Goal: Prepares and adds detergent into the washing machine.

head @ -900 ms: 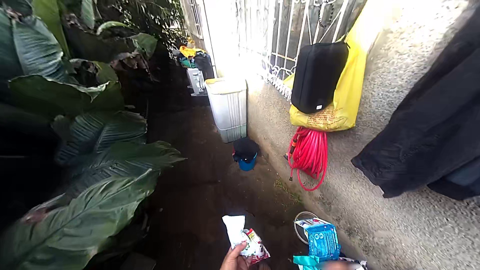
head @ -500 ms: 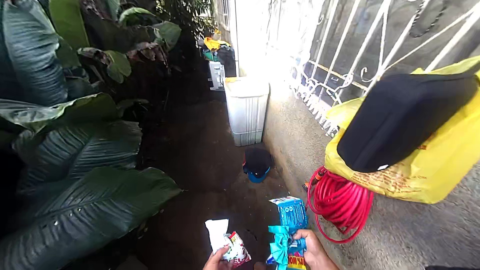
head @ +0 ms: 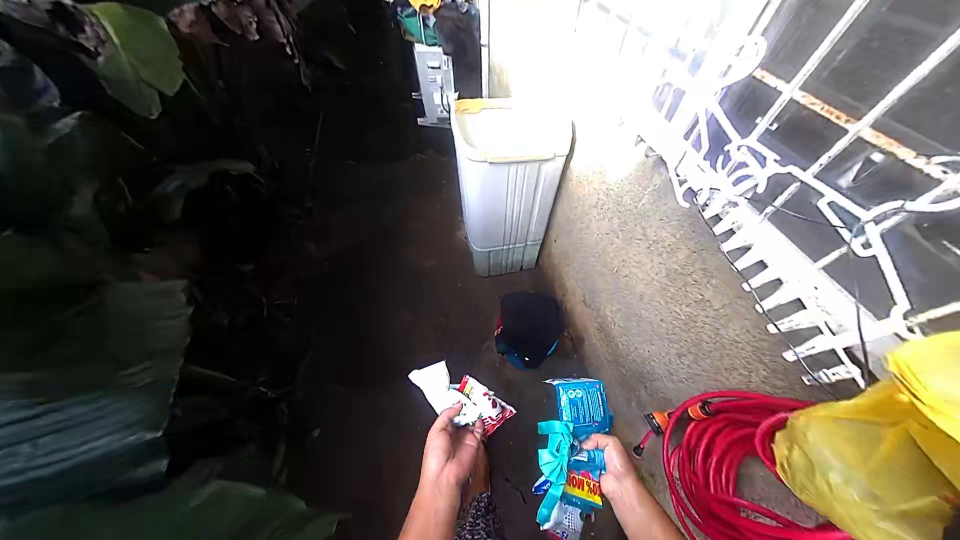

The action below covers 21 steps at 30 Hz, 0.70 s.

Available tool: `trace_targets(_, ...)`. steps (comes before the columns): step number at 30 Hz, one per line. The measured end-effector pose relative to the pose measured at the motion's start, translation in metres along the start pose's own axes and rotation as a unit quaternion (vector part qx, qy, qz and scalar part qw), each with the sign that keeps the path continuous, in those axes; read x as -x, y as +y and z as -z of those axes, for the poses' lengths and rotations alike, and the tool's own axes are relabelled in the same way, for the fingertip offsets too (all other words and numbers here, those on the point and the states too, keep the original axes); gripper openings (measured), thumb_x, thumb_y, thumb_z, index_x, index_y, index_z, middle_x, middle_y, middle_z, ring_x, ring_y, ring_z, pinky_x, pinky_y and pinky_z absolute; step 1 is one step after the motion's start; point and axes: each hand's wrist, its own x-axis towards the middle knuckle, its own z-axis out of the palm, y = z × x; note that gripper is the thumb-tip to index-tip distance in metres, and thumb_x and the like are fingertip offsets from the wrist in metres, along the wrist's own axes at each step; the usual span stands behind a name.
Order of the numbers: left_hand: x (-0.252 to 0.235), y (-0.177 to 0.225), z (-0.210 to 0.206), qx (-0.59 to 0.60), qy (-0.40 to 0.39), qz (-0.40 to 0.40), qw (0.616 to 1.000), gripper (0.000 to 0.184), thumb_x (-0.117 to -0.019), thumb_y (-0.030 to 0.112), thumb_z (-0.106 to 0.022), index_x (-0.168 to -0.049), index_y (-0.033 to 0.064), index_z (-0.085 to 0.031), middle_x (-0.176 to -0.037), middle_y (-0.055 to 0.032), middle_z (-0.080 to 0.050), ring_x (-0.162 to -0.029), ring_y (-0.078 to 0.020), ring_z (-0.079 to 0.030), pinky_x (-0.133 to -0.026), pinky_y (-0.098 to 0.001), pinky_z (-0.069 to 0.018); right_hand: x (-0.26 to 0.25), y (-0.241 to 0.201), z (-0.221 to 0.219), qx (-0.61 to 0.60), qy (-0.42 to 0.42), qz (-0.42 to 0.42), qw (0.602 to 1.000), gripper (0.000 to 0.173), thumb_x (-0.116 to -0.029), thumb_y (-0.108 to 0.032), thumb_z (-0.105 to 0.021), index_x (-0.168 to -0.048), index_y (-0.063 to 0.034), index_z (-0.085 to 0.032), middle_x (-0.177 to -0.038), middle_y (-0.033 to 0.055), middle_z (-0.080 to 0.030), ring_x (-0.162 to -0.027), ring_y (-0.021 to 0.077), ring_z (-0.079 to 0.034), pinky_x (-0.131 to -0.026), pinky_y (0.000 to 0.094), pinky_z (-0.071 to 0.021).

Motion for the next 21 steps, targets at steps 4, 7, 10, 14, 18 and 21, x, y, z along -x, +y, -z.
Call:
trace_targets(4,-0.104,0.025,-0.072,-0.046,0.004,0.035,0.998,0.013,-0.0992,0.011,-0.048,-0.111,0.0065,-0.052,-0.094,-0.0130,-0.063,-0.076,-0.0210,-0.066,-0.065,-0.0344,-0.0588,-0.063,-0.040,-0.050,-0.039,0.098,-0.004,0.994,0.023,-0.0807,0.008,-0.056,-0.103,0.0036,-0.058,-0.082,0.0196,-0.063,-0.068,0.0275,-0.063,-0.059,0.0446,-0.0551)
trace_targets(7,-0.168,0.035,-0.107,-0.081,-0.007,0.058,0.995,0.014,-0.0984,0.010,-0.045,-0.109,0.0061,-0.052,-0.092,-0.0130,-0.064,-0.074,-0.0210,-0.067,-0.064,-0.0345,-0.0584,-0.109,-0.064,-0.087,-0.055,0.134,-0.005,0.989,0.022,-0.0805,0.008,-0.057,-0.102,0.0032,-0.058,-0.083,0.0195,-0.064,-0.069,0.0274,-0.064,-0.060,0.0445,-0.0553)
trace_targets(10,-0.219,0.040,-0.125,-0.076,-0.081,0.051,0.993,0.020,-0.0932,0.008,-0.042,-0.108,0.0046,-0.055,-0.095,-0.0155,-0.070,-0.080,-0.0247,-0.072,-0.068,-0.0394,-0.0617,-0.163,-0.082,-0.125,-0.049,0.140,-0.008,0.989,0.030,-0.0796,0.008,-0.058,-0.110,0.0041,-0.058,-0.090,0.0214,-0.064,-0.074,0.0295,-0.065,-0.063,0.0477,-0.0559)
trace_targets(14,-0.274,0.045,-0.122,-0.040,-0.162,0.068,0.984,0.026,-0.0658,0.007,-0.072,-0.092,0.0060,-0.070,-0.093,-0.0155,-0.076,-0.085,-0.0260,-0.075,-0.077,-0.0441,-0.0630,-0.255,-0.096,-0.169,0.002,0.137,-0.035,0.990,0.031,-0.0791,0.009,-0.061,-0.110,0.0058,-0.059,-0.094,0.0234,-0.065,-0.078,0.0317,-0.065,-0.066,0.0496,-0.0559)
trace_targets(18,-0.330,0.048,-0.105,-0.065,-0.191,0.094,0.975,0.026,-0.0645,0.013,-0.083,-0.090,0.0102,-0.079,-0.094,-0.0117,-0.078,-0.087,-0.0212,-0.076,-0.081,-0.0397,-0.0633,-0.372,-0.089,-0.204,0.074,0.146,-0.075,0.984,0.034,-0.0791,0.008,-0.066,-0.113,0.0075,-0.061,-0.107,0.0258,-0.064,-0.093,0.0357,-0.063,-0.077,0.0556,-0.0536)
trace_targets(21,-0.373,0.046,-0.093,-0.077,-0.148,0.080,0.983,0.021,-0.0684,0.012,-0.080,-0.090,0.0116,-0.080,-0.094,-0.0107,-0.078,-0.088,-0.0206,-0.076,-0.082,-0.0397,-0.0628,-0.459,-0.079,-0.227,0.089,0.155,-0.112,0.978,0.038,-0.0808,0.005,-0.067,-0.118,0.0072,-0.060,-0.116,0.0268,-0.062,-0.102,0.0370,-0.062,-0.083,0.0574,-0.0526)
